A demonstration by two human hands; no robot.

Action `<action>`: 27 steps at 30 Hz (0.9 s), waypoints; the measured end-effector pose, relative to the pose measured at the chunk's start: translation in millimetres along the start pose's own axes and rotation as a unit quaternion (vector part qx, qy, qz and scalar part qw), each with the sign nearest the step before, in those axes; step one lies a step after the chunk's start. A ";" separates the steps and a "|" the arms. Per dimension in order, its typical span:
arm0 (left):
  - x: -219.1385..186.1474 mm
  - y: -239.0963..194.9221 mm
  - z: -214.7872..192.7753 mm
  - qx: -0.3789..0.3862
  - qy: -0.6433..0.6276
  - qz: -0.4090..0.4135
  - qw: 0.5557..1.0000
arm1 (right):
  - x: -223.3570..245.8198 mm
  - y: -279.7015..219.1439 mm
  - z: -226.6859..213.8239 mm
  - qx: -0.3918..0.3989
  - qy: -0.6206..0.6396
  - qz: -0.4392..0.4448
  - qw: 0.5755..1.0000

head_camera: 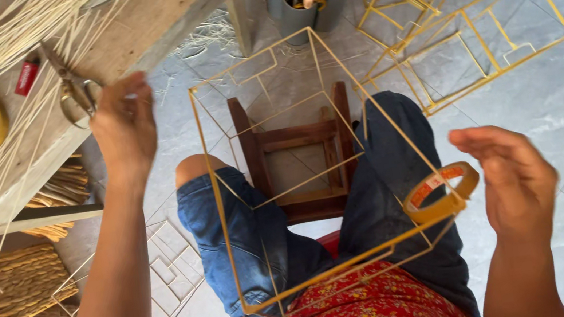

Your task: The person sits on a small wooden stool and wraps yellow tape around the edges of a yellow wireframe structure. They use scissors to cut the tape and continue taping different sections of the frame.

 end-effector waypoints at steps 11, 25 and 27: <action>-328.5 -154.0 79.5 0.321 -0.037 0.325 0.889 | -68.6 -30.1 -22.9 0.259 0.047 0.100 0.959; -332.9 -182.3 121.9 0.345 0.036 0.239 0.907 | -32.9 12.0 7.2 0.161 -0.122 -0.041 0.979; -339.2 -190.5 86.7 0.324 0.019 0.267 0.907 | -0.4 16.6 26.0 0.183 -0.095 -0.100 0.973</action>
Point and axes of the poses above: each hand's wrist, its own y-axis towards the middle knuckle, its own z-axis out of the palm, x = y × z, the point moved 8 cm from there along y, towards the middle knuckle, and after that the axes turned 1 degree about -x, right-handed, at the moved point
